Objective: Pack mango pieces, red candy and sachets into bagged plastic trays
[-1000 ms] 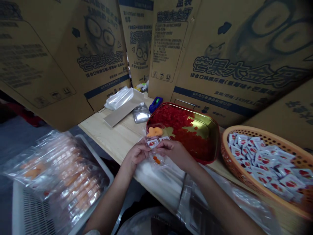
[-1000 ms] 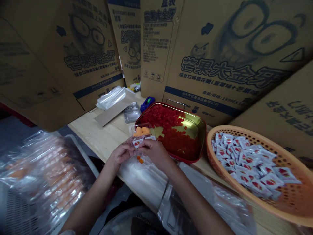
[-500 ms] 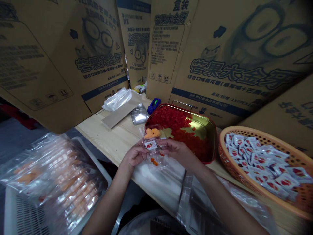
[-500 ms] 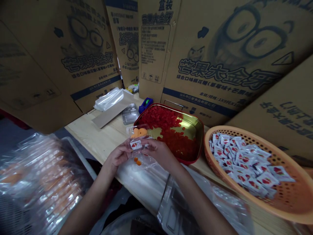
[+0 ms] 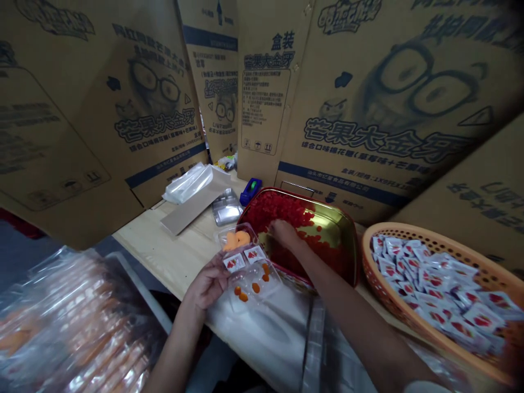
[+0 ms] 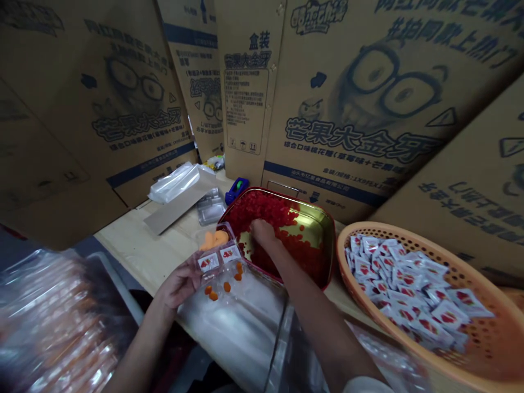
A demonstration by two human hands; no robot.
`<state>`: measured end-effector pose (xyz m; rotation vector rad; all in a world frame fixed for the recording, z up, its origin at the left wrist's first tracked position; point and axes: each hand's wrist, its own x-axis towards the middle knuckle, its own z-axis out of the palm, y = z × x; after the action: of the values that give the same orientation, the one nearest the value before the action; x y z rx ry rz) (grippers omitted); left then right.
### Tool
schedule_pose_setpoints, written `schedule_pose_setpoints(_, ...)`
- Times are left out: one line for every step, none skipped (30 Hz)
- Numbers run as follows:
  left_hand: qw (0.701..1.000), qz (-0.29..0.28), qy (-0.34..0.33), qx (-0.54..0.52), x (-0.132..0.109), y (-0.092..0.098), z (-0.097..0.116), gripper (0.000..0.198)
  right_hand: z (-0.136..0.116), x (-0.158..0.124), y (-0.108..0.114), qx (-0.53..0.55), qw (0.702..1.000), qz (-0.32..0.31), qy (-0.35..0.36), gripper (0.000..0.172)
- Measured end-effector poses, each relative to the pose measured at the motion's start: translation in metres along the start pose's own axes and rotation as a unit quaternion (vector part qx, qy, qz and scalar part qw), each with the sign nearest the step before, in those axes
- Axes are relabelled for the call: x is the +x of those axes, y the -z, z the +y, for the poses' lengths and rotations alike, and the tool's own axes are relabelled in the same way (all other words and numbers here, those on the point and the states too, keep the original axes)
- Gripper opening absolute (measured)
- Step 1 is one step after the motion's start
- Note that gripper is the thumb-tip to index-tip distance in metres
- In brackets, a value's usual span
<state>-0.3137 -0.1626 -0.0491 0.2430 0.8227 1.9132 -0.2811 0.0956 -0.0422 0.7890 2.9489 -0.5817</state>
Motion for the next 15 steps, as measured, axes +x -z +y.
schedule_pose_setpoints(1.000,-0.003,0.002,-0.002,0.001,0.000,0.000,0.058,-0.005,0.005,-0.005,-0.009,1.000,-0.005,-0.003,0.017)
schedule_pose_setpoints(1.000,-0.007,0.003,-0.005,0.001,0.001,-0.001,0.061,-0.009,0.008,-0.008,-0.016,1.000,-0.008,-0.007,0.022)
schedule_pose_setpoints(1.000,-0.009,0.002,-0.008,0.001,0.001,-0.001,0.062,-0.012,0.011,-0.011,-0.020,1.000,-0.010,-0.011,0.025)
schedule_pose_setpoints(1.000,-0.008,0.001,-0.013,0.002,0.001,-0.001,0.063,-0.014,0.013,-0.011,-0.022,1.000,-0.012,-0.013,0.025)
schedule_pose_setpoints(1.000,-0.004,0.001,-0.018,0.002,0.002,-0.001,0.062,-0.014,0.013,-0.009,-0.020,1.000,-0.013,-0.014,0.022)
schedule_pose_setpoints(1.000,0.001,0.001,-0.022,0.002,0.002,-0.001,0.061,-0.014,0.011,-0.006,-0.016,1.000,-0.011,-0.012,0.018)
schedule_pose_setpoints(1.000,0.007,0.001,-0.025,0.002,0.002,-0.001,0.059,-0.013,0.006,-0.001,-0.009,1.000,-0.008,-0.007,0.015)
schedule_pose_setpoints(1.000,0.013,0.002,-0.025,0.002,0.001,0.000,0.058,-0.012,-0.002,0.004,-0.001,1.000,-0.003,0.000,0.015)
schedule_pose_setpoints(1.000,0.017,0.003,-0.023,0.002,0.001,0.000,0.057,-0.011,-0.013,0.011,0.007,1.000,0.001,0.009,0.016)
schedule_pose_setpoints(1.000,0.019,0.005,-0.020,0.002,0.000,0.001,0.056,-0.012,-0.026,0.017,0.023,0.999,0.003,0.025,0.018)
schedule_pose_setpoints(1.000,0.018,0.008,-0.015,0.002,-0.001,0.001,0.055,-0.014,-0.042,0.024,0.045,0.998,0.000,0.046,0.018)
schedule_pose_setpoints(1.000,0.016,0.013,-0.011,0.003,-0.003,0.001,0.054,-0.017,-0.059,0.029,0.075,0.994,-0.008,0.076,0.018)
schedule_pose_setpoints(1.000,0.014,0.018,-0.008,0.003,-0.004,0.001,0.052,-0.020,-0.075,0.032,0.131,0.984,-0.019,0.120,0.016)
schedule_pose_setpoints(1.000,0.013,0.023,-0.006,0.004,-0.006,0.000,0.051,-0.025,-0.091,0.034,0.175,0.971,-0.029,0.159,0.015)
schedule_pose_setpoints(1.000,0.014,0.027,-0.007,0.004,-0.008,-0.001,0.050,-0.029,-0.106,0.035,0.200,0.960,-0.033,0.195,0.014)
